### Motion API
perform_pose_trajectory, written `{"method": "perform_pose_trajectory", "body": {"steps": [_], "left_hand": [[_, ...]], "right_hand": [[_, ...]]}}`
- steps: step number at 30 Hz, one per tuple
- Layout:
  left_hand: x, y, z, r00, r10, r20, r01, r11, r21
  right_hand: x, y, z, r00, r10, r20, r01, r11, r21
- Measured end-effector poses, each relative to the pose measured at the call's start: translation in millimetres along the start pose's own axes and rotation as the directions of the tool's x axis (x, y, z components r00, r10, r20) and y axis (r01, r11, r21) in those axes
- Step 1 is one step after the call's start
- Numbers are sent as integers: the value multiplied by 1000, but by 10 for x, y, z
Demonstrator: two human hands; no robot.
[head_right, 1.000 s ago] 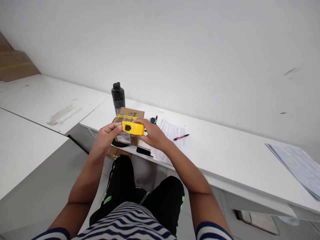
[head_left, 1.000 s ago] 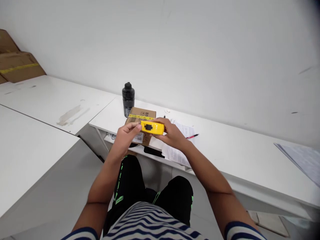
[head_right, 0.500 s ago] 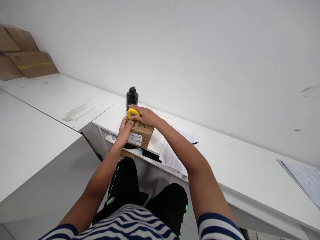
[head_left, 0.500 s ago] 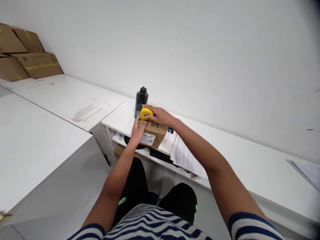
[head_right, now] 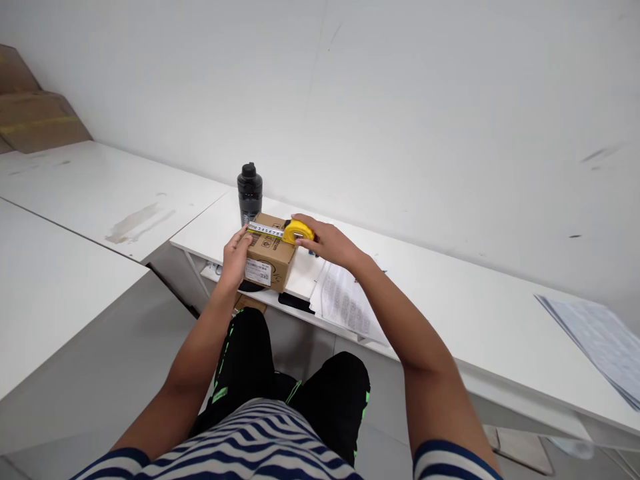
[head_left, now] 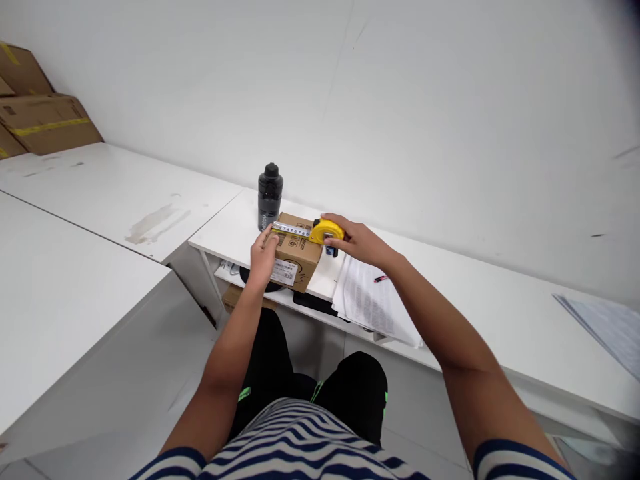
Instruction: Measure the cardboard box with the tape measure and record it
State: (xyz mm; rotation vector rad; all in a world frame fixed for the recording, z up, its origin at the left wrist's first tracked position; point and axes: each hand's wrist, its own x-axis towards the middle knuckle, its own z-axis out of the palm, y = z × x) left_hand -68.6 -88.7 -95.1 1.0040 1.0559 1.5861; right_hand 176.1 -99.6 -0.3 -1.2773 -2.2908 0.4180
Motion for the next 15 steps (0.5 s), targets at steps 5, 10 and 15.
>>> {"method": "perform_pose_trajectory", "body": {"steps": [5, 10, 15], "left_hand": [[32, -15, -2, 1000, 27, -7, -27, 1000, 8], [61, -17, -3, 999, 33, -9, -33, 998, 51], [49, 23, 14, 999, 23, -23, -22, 999, 40]], "right_hand": [[-393, 178, -84, 996, 69, -50, -68, 997, 25], [-493, 234, -83, 992, 89, -86, -85, 995, 51], [-492, 261, -61, 992, 66, -108, -58, 995, 76]]}}
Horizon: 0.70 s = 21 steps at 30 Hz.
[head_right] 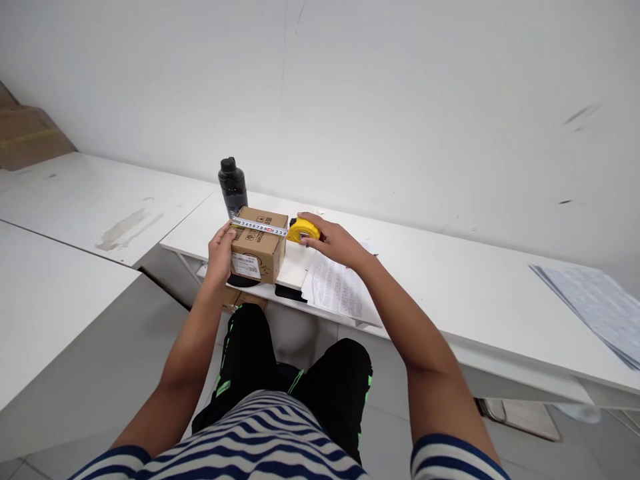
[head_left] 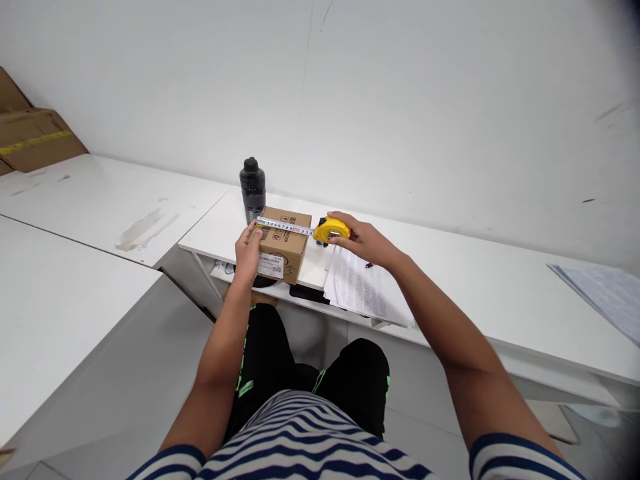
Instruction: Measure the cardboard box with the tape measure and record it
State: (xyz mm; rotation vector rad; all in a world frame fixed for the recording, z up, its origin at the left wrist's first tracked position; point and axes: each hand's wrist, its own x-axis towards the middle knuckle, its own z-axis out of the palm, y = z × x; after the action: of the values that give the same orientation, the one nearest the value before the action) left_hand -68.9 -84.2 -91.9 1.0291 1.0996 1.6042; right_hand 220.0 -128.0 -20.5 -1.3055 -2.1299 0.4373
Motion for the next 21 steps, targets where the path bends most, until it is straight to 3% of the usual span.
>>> {"method": "perform_pose_trajectory", "body": {"steps": [4, 10, 17, 21], "left_hand": [[-9, 9, 1, 1000, 0, 1, 0, 1000, 5], [0, -41, -13, 999, 25, 34, -26, 999, 20], [-52, 18, 3, 1000, -10, 25, 9, 999, 44], [-110, 82, -35, 997, -47, 65, 43, 998, 54]], "right_hand": [[23, -78, -2, 1000, -8, -9, 8, 1000, -21], [240, -437, 30, 996, -87, -5, 85, 985, -149], [846, -693, 521, 988, -136, 70, 148, 962, -229], [1049, -844, 710, 985, -150, 81, 165, 956, -243]]}}
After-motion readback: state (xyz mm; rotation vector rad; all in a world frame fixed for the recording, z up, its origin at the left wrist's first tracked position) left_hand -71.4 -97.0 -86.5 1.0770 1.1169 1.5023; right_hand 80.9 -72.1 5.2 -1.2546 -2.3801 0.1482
